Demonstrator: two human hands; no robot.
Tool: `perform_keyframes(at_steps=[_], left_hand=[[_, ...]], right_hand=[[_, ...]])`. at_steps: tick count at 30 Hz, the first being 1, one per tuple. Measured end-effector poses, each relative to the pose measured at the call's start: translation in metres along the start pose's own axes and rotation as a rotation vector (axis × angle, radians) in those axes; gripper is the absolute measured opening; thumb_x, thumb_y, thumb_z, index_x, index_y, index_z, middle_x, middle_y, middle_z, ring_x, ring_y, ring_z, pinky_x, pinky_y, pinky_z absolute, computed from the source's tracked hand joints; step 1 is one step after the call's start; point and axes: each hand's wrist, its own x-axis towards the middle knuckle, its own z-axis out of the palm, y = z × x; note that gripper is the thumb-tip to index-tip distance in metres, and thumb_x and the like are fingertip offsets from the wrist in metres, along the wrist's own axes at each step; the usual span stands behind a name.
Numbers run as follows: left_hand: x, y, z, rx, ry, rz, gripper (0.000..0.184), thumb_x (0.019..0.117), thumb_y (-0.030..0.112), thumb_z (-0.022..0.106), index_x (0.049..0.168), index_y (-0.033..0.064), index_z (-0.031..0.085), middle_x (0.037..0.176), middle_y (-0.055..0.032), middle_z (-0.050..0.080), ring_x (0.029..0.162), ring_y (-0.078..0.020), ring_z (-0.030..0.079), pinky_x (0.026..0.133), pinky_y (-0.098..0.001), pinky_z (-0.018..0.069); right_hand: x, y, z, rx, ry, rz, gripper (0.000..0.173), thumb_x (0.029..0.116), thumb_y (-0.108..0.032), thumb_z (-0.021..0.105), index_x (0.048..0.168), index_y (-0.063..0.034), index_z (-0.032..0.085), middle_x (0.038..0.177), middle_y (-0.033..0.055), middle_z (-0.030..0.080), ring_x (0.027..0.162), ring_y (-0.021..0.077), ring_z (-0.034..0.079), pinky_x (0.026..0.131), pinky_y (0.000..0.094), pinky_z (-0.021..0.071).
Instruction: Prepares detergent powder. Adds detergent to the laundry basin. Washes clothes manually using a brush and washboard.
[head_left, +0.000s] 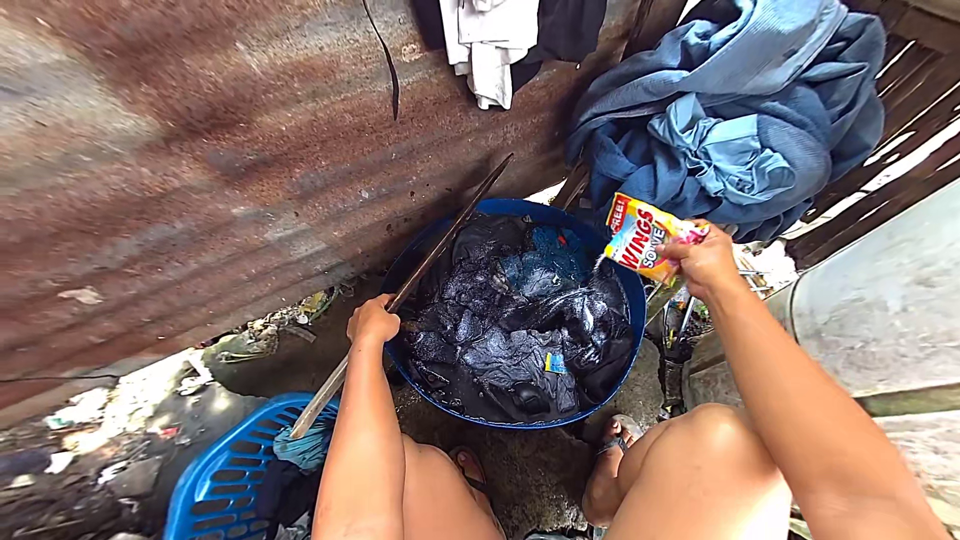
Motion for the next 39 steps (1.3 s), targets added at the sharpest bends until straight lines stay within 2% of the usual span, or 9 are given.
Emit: perform_keyframes(at_steps=[3,7,12,18,26,30,34,39], left_hand=[[-0.002,0.004,0.0,-0.017,0.012,-0.003,0.047,0.0955,0.005,0.059,0.14,0.0195,0.062,0.128,-0.0262,0.065,0.121,-0.0486,0.059,0.095,-0.0724,0.0422],[-0.003,0.005,-0.004,-0.001,0.003,-0.013,0.047,0.0963,0.006,0.057,0.141,0.0193,0.062,0.129,-0.0263,0.064,0.123,-0.0489,0.058,0.095,-0.0723,0.042],[-0.001,0.006,-0.01,0.005,-0.031,-0.014,0.046,0.0973,0.007,0.056,0.142,0.02,0.061,0.131,-0.0243,0.064,0.125,-0.0464,0.058,0.098,-0.0702,0.0423],[-0.002,0.009,-0.017,0.0,-0.049,-0.03,0.048,0.0979,0.006,0.055,0.144,0.0207,0.059,0.133,-0.0235,0.063,0.127,-0.0442,0.057,0.1,-0.0675,0.0422],[0.0,0.01,-0.023,0.002,-0.083,-0.049,0.048,0.0988,0.008,0.053,0.145,0.0218,0.058,0.137,-0.0204,0.062,0.131,-0.0406,0.055,0.103,-0.0641,0.0419],[0.002,0.009,-0.024,0.002,-0.084,-0.048,0.047,0.099,0.008,0.052,0.144,0.0212,0.059,0.137,-0.0195,0.063,0.131,-0.0398,0.056,0.103,-0.064,0.0415],[0.001,0.009,-0.025,-0.002,-0.076,-0.045,0.046,0.0988,0.007,0.054,0.143,0.0193,0.06,0.135,-0.0229,0.062,0.13,-0.0429,0.055,0.103,-0.0659,0.0412],[0.0,0.01,-0.024,0.009,-0.084,-0.043,0.046,0.099,0.007,0.054,0.143,0.019,0.059,0.136,-0.0231,0.061,0.131,-0.0432,0.054,0.103,-0.0657,0.0404]], right_hand=[[0.008,-0.016,0.04,0.031,-0.048,-0.051,0.049,0.0804,0.011,0.074,0.126,0.0022,0.057,0.105,0.0138,0.065,0.082,0.0156,0.065,0.072,0.0346,0.0581],[0.02,-0.024,0.103,0.081,-0.101,-0.097,0.051,0.0777,0.011,0.075,0.126,0.003,0.06,0.111,0.0192,0.067,0.093,0.0246,0.068,0.081,0.0441,0.0593],[0.018,-0.039,0.18,0.114,-0.217,-0.123,0.049,0.078,0.009,0.076,0.124,0.0035,0.062,0.11,0.0202,0.068,0.093,0.0268,0.068,0.083,0.046,0.058],[0.026,-0.05,0.233,0.084,-0.256,-0.097,0.047,0.0803,0.007,0.077,0.125,0.001,0.064,0.113,0.0211,0.069,0.101,0.0303,0.067,0.088,0.0506,0.0551],[0.056,-0.068,0.233,-0.053,-0.152,-0.095,0.049,0.0829,0.002,0.077,0.13,-0.0019,0.064,0.122,0.0234,0.068,0.114,0.0366,0.065,0.097,0.0573,0.0506],[0.073,-0.069,0.223,-0.079,-0.119,-0.126,0.049,0.0835,0.001,0.077,0.13,-0.0014,0.064,0.122,0.0231,0.068,0.114,0.0363,0.065,0.098,0.0566,0.0507],[0.083,-0.061,0.199,-0.145,-0.089,-0.133,0.048,0.0836,0.0,0.076,0.13,-0.0025,0.064,0.122,0.0224,0.068,0.114,0.0369,0.065,0.098,0.0578,0.0501],[0.088,-0.046,0.153,-0.211,-0.025,-0.11,0.049,0.0831,0.001,0.077,0.13,-0.0012,0.064,0.123,0.0244,0.067,0.116,0.0389,0.064,0.098,0.0598,0.049]])
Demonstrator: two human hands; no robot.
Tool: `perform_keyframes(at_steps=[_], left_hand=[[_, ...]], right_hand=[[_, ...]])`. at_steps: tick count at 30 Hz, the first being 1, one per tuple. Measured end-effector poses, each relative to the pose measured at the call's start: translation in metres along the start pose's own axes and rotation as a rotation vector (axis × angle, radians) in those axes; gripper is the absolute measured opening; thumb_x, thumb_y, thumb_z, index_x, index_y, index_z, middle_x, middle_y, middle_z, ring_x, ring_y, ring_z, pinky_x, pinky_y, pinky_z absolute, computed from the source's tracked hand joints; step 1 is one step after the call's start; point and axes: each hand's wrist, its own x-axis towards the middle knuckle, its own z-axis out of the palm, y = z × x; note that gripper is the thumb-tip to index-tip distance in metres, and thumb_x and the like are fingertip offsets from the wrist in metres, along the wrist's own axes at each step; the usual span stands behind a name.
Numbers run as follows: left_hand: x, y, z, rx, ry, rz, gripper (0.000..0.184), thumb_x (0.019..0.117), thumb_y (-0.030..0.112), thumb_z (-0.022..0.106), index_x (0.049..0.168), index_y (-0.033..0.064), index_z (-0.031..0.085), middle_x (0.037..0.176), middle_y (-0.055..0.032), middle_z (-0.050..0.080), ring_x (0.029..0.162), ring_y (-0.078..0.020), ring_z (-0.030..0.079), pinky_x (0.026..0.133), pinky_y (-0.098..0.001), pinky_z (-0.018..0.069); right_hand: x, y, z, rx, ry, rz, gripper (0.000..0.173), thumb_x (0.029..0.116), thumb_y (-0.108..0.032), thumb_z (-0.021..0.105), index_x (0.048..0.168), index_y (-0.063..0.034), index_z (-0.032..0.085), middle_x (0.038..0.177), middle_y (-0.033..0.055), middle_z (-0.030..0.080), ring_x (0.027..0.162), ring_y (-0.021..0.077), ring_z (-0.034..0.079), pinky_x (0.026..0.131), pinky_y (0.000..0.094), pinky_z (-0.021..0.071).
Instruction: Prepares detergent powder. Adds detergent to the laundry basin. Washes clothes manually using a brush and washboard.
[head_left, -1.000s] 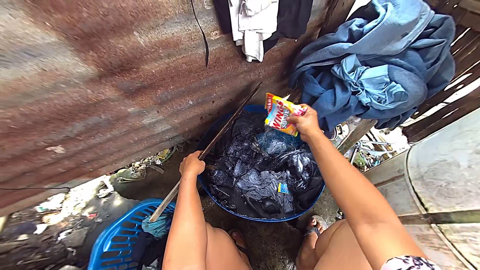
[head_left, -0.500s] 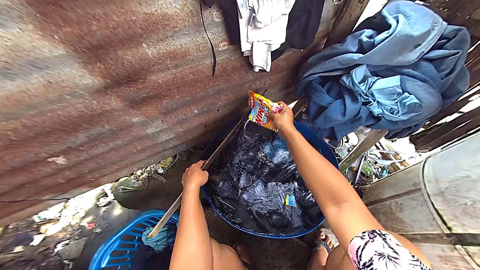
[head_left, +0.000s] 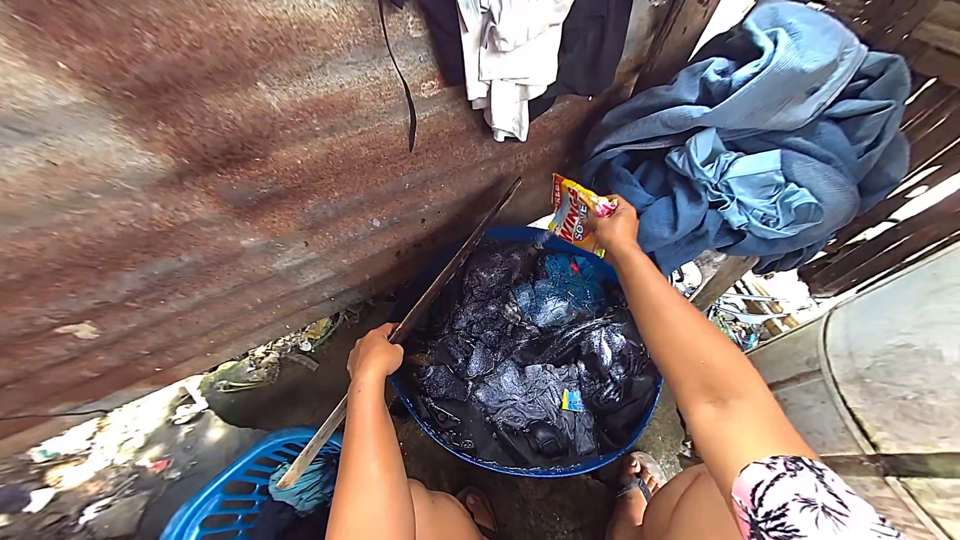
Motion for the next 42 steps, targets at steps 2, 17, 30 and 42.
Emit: perform_keyframes(at_steps=[2,17,30,42], left_hand=[[0.0,0.001,-0.001,0.005,0.005,0.003,0.046,0.0989,0.007,0.054,0.143,0.0192,0.059,0.136,-0.0227,0.062,0.131,-0.0431,0.054,0.103,-0.0654,0.0406],[0.003,-0.003,0.009,0.02,0.02,0.031,0.046,0.0977,0.006,0.056,0.142,0.019,0.06,0.135,-0.0242,0.062,0.129,-0.0448,0.055,0.101,-0.0687,0.0398],[0.005,-0.005,0.015,0.056,0.028,0.056,0.049,0.0966,0.003,0.056,0.143,0.0179,0.059,0.138,-0.0246,0.06,0.132,-0.046,0.052,0.103,-0.0697,0.0383],[-0.003,0.017,0.045,0.237,-0.098,0.087,0.076,0.0857,0.003,0.073,0.154,0.0025,0.039,0.157,-0.0334,0.032,0.139,-0.0537,0.04,0.108,-0.0681,0.0381]], right_hand=[[0.0,0.012,-0.015,-0.014,0.008,-0.002,0.049,0.0824,0.001,0.077,0.13,-0.0005,0.064,0.123,0.025,0.067,0.116,0.0396,0.064,0.098,0.0605,0.0491],[-0.039,0.077,-0.123,-0.028,0.1,0.024,0.049,0.0791,0.005,0.078,0.126,0.0038,0.063,0.117,0.0256,0.067,0.106,0.0351,0.066,0.094,0.0565,0.0521],[-0.109,0.166,-0.141,0.69,0.26,0.399,0.055,0.0914,0.006,0.067,0.141,-0.0039,0.046,0.119,0.0144,0.062,0.096,0.0207,0.066,0.08,0.0405,0.0592],[-0.144,0.154,-0.12,1.549,0.213,0.335,0.024,0.0962,-0.005,0.039,0.114,-0.014,0.052,0.107,0.0073,0.066,0.099,0.0205,0.068,0.086,0.0435,0.0584]])
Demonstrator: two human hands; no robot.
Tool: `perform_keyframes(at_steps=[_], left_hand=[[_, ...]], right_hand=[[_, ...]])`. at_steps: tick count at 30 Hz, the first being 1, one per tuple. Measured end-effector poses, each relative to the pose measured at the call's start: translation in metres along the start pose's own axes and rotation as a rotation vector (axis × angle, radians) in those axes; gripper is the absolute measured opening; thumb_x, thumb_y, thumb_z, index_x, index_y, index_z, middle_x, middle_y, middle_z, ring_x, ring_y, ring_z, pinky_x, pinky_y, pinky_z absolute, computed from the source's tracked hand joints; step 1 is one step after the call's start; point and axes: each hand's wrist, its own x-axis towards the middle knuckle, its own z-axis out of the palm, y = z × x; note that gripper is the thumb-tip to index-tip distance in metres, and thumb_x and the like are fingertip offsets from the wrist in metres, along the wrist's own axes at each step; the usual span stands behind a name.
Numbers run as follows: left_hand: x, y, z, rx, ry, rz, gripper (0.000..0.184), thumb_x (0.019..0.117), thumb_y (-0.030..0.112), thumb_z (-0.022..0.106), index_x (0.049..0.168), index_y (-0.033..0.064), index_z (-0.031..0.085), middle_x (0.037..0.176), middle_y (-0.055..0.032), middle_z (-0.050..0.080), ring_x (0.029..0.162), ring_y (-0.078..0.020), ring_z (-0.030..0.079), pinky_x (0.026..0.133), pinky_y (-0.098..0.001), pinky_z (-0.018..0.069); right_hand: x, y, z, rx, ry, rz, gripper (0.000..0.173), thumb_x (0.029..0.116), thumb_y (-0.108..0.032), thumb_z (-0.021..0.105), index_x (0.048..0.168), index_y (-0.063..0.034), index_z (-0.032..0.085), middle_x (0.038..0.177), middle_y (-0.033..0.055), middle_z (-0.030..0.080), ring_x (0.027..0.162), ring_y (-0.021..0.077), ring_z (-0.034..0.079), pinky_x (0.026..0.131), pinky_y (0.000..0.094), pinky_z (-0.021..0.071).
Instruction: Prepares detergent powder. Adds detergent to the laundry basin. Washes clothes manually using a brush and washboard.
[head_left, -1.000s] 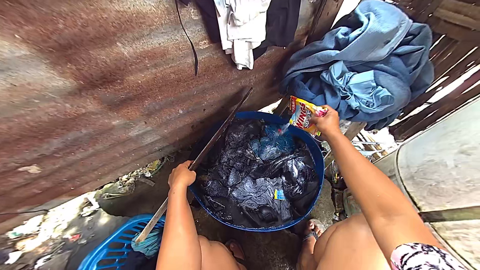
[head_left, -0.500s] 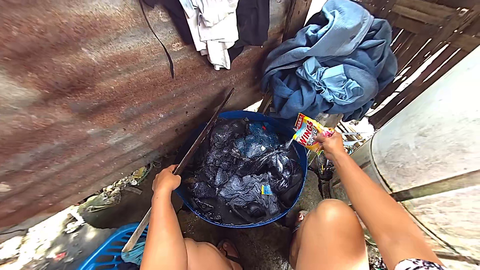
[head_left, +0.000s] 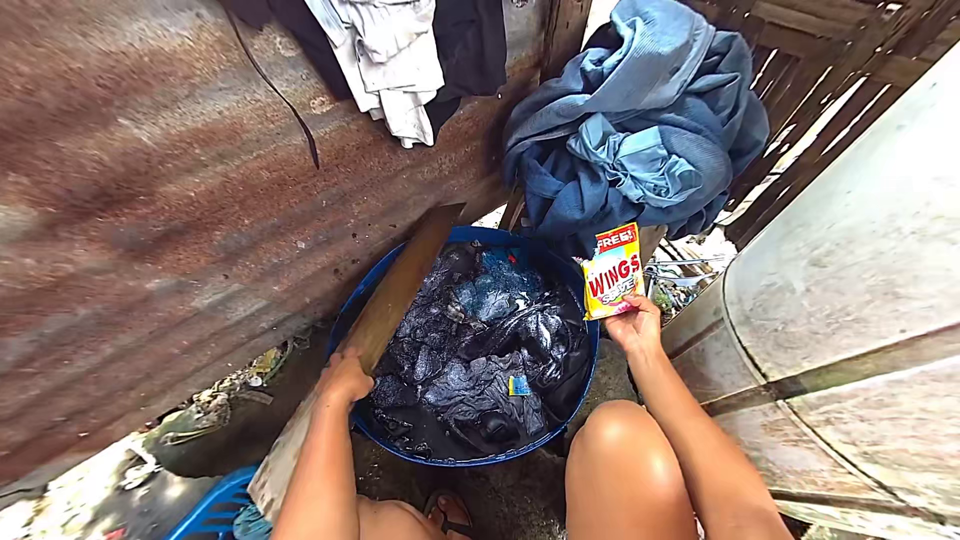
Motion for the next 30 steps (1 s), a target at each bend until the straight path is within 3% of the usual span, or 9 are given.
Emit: perform_keyframes(at_steps=[4,6,8,12,18,21,24,26,30], left_hand=[[-0.008,0.038,0.009,0.046,0.025,0.055,0.079,0.0896,0.015,0.075,0.155,-0.0045,0.034,0.158,-0.036,0.03,0.145,-0.054,0.032,0.116,-0.0659,0.0308],[-0.02,0.065,0.008,-0.122,0.08,0.216,0.083,0.0889,0.024,0.08,0.152,-0.0076,0.038,0.155,-0.0383,0.032,0.143,-0.0582,0.03,0.113,-0.0716,0.0282],[-0.031,0.097,0.018,-0.351,0.062,0.406,0.089,0.0864,0.031,0.083,0.153,-0.0046,0.036,0.154,-0.0345,0.038,0.142,-0.0517,0.037,0.115,-0.0655,0.0326],[-0.066,0.151,0.045,-0.814,-0.157,0.661,0.082,0.0887,0.013,0.078,0.156,0.0019,0.032,0.153,-0.0234,0.044,0.134,-0.0331,0.052,0.107,-0.0464,0.0477],[-0.078,0.169,0.067,-1.199,-0.131,0.606,0.055,0.092,-0.006,0.067,0.143,-0.0036,0.046,0.128,-0.0174,0.062,0.104,-0.0154,0.067,0.09,-0.0294,0.0575],[-0.071,0.164,0.073,-1.209,-0.079,0.54,0.039,0.093,-0.007,0.066,0.13,-0.0084,0.054,0.112,-0.0146,0.067,0.095,-0.0116,0.069,0.085,-0.0262,0.059],[-0.066,0.157,0.068,-1.122,-0.054,0.558,0.032,0.0944,-0.005,0.065,0.125,-0.0083,0.056,0.107,-0.0116,0.068,0.092,-0.0076,0.068,0.082,-0.0237,0.0578],[-0.058,0.149,0.063,-0.964,-0.009,0.622,0.034,0.0933,-0.003,0.066,0.126,-0.008,0.058,0.112,-0.0133,0.069,0.098,-0.0086,0.068,0.088,-0.0252,0.0565],[-0.049,0.136,0.049,-0.491,0.04,0.689,0.035,0.0951,0.007,0.07,0.127,-0.0058,0.063,0.12,-0.0214,0.069,0.114,-0.0244,0.067,0.104,-0.0434,0.0499]], right_hand=[[-0.009,0.01,0.015,0.042,-0.086,0.013,0.023,0.0933,-0.007,0.042,0.111,-0.0146,0.054,0.105,0.007,0.068,0.098,0.0202,0.069,0.086,0.0426,0.059],[-0.017,0.021,0.025,0.039,-0.117,0.037,0.022,0.0927,-0.006,0.043,0.109,-0.0145,0.055,0.103,0.0068,0.069,0.096,0.0199,0.07,0.085,0.0421,0.0597],[-0.025,0.037,0.032,0.012,-0.166,0.086,0.023,0.0906,-0.006,0.046,0.109,-0.0141,0.057,0.102,0.0066,0.07,0.094,0.0195,0.071,0.084,0.0416,0.06],[-0.038,0.07,0.041,-0.042,-0.274,0.232,0.027,0.09,-0.005,0.05,0.115,-0.0124,0.059,0.105,0.0079,0.07,0.099,0.0205,0.07,0.088,0.0425,0.059],[-0.047,0.1,0.052,-0.149,-0.28,0.313,0.027,0.0932,0.001,0.046,0.115,-0.0098,0.058,0.103,0.0078,0.069,0.095,0.0185,0.069,0.086,0.039,0.0582],[-0.05,0.105,0.052,-0.363,-0.276,0.341,0.029,0.0999,-0.002,0.047,0.127,-0.0087,0.052,0.106,0.0081,0.066,0.094,0.0181,0.067,0.083,0.0384,0.0568],[-0.046,0.1,0.05,-0.501,-0.285,0.404,0.026,0.1032,-0.003,0.05,0.128,-0.0081,0.052,0.105,0.0085,0.065,0.09,0.0188,0.066,0.079,0.0379,0.0572],[-0.034,0.092,0.044,-0.649,-0.385,0.449,0.023,0.1036,-0.005,0.052,0.127,-0.0077,0.053,0.108,0.0092,0.063,0.092,0.0198,0.065,0.079,0.0388,0.0561],[-0.032,0.07,0.043,-0.935,-0.482,0.506,0.03,0.1047,-0.012,0.057,0.134,-0.0081,0.054,0.113,0.0128,0.064,0.093,0.0206,0.065,0.076,0.0392,0.0563]])
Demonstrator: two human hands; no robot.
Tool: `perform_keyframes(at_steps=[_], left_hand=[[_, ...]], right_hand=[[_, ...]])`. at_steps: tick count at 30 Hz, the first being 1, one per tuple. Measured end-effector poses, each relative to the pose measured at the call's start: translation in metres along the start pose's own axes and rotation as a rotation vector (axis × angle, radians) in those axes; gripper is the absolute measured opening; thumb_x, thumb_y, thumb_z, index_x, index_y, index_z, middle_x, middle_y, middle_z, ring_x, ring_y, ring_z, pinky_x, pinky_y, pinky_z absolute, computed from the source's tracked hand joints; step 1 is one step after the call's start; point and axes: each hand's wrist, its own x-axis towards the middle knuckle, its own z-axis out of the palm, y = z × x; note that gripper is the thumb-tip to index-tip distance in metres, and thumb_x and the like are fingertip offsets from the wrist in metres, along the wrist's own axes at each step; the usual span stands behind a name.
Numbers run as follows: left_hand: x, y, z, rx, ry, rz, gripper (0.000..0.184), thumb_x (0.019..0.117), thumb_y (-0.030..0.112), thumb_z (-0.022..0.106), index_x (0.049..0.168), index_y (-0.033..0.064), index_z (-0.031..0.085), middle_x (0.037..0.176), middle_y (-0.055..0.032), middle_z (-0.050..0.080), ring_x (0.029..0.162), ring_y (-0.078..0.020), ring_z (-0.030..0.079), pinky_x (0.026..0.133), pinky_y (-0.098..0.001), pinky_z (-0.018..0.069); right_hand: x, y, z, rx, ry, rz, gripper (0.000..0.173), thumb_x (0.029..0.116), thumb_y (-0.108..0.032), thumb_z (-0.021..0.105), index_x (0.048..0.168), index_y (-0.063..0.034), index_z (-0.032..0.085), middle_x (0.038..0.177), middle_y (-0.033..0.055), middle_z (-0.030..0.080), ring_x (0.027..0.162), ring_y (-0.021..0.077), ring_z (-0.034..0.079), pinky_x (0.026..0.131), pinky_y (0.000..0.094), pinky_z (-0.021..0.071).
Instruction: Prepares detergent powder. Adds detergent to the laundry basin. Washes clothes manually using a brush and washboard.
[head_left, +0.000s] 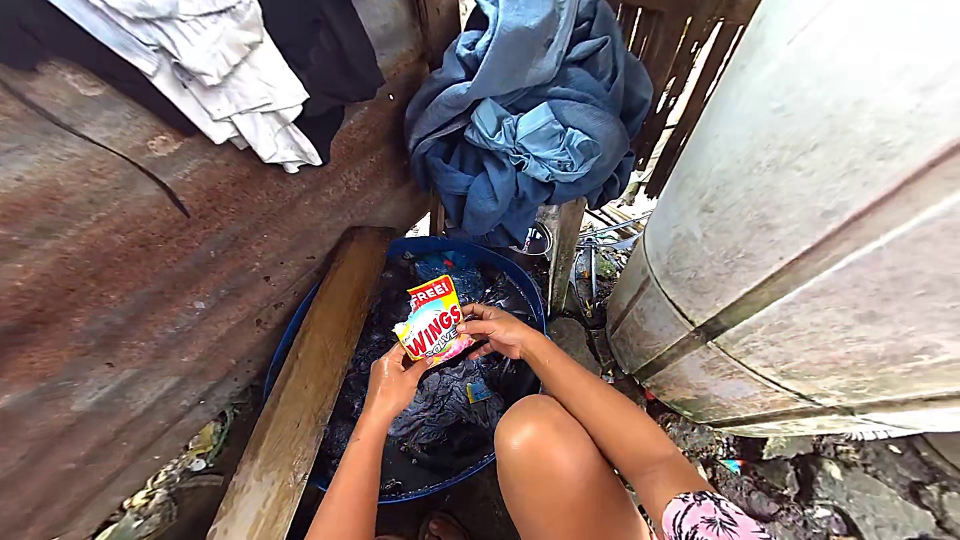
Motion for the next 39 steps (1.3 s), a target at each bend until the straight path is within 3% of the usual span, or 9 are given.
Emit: perform_keyframes(at_steps=[4,8,11,14,16,22,30,35,39], left_hand=[[-0.004,0.001,-0.001,0.179,-0.081,0.078,0.033,0.0974,0.009,0.067,0.127,-0.0058,0.064,0.122,-0.0242,0.068,0.118,-0.0344,0.065,0.106,-0.0544,0.0457],[-0.006,0.0,0.002,0.149,-0.011,0.163,0.047,0.0981,0.011,0.065,0.142,-0.0047,0.054,0.125,-0.0255,0.066,0.112,-0.0357,0.065,0.098,-0.0503,0.0509],[-0.005,-0.006,-0.01,0.135,0.043,0.141,0.048,0.0988,0.011,0.065,0.143,-0.0025,0.053,0.129,-0.0264,0.063,0.114,-0.0369,0.064,0.096,-0.0496,0.0522],[-0.006,-0.014,-0.022,0.125,0.102,0.123,0.043,0.0993,0.012,0.064,0.139,-0.0026,0.057,0.126,-0.0258,0.064,0.11,-0.0346,0.065,0.092,-0.0474,0.0529],[-0.005,-0.016,-0.028,0.122,0.123,0.113,0.042,0.0995,0.012,0.064,0.138,-0.0036,0.057,0.125,-0.0262,0.065,0.109,-0.0335,0.066,0.092,-0.0464,0.0528],[-0.003,-0.021,-0.036,0.125,0.152,0.091,0.04,0.1003,0.013,0.061,0.136,-0.0039,0.058,0.123,-0.0243,0.065,0.105,-0.0275,0.065,0.09,-0.0414,0.0518],[-0.001,-0.028,-0.04,0.158,0.129,0.052,0.038,0.0997,0.013,0.061,0.134,-0.0045,0.06,0.121,-0.0239,0.066,0.104,-0.0283,0.065,0.09,-0.0426,0.052],[0.002,-0.031,-0.042,0.192,0.111,0.031,0.037,0.1004,0.013,0.06,0.133,-0.0046,0.06,0.121,-0.0245,0.066,0.104,-0.0305,0.065,0.089,-0.0449,0.0515],[0.005,-0.033,-0.042,0.228,0.068,-0.007,0.038,0.101,0.013,0.062,0.135,-0.0043,0.059,0.124,-0.0256,0.065,0.11,-0.0351,0.065,0.094,-0.0496,0.0506]], right_hand=[[-0.011,0.006,-0.003,-0.08,0.008,0.034,0.025,0.1083,-0.015,0.053,0.126,0.001,0.059,0.107,0.0116,0.066,0.087,0.0141,0.066,0.076,0.0316,0.0569],[-0.029,0.008,-0.021,0.024,0.095,-0.057,0.024,0.1084,-0.012,0.052,0.125,0.0033,0.061,0.103,0.0087,0.069,0.085,0.011,0.069,0.08,0.0293,0.0589],[-0.058,0.003,-0.055,0.109,0.311,-0.215,0.022,0.1078,-0.013,0.053,0.123,-0.0001,0.062,0.104,0.0074,0.071,0.087,0.0138,0.071,0.081,0.034,0.0618],[-0.089,0.002,-0.091,0.117,0.625,-0.289,0.024,0.1091,-0.016,0.051,0.129,-0.0049,0.058,0.11,0.0059,0.068,0.089,0.0122,0.07,0.081,0.0322,0.0608],[-0.099,0.016,-0.119,0.157,0.781,-0.269,0.03,0.1103,-0.016,0.048,0.137,-0.0039,0.052,0.119,0.011,0.065,0.095,0.0156,0.069,0.084,0.0336,0.0596],[-0.083,0.105,-0.166,0.253,1.122,-0.116,0.031,0.1097,-0.009,0.048,0.137,0.0047,0.051,0.125,0.0253,0.06,0.099,0.0267,0.067,0.084,0.0396,0.0586],[-0.064,0.165,-0.173,0.623,1.323,-0.064,0.036,0.1108,-0.01,0.044,0.145,0.0009,0.045,0.137,0.0249,0.052,0.109,0.03,0.062,0.088,0.0424,0.0558],[-0.063,0.191,-0.178,0.538,1.382,0.143,0.041,0.1105,-0.014,0.047,0.148,0.0015,0.042,0.143,0.0293,0.05,0.117,0.0373,0.062,0.093,0.0481,0.0548],[-0.064,0.185,-0.172,0.534,1.368,0.163,0.053,0.1049,-0.01,0.058,0.152,-0.0012,0.037,0.145,0.0272,0.05,0.117,0.0343,0.061,0.093,0.0453,0.054]])
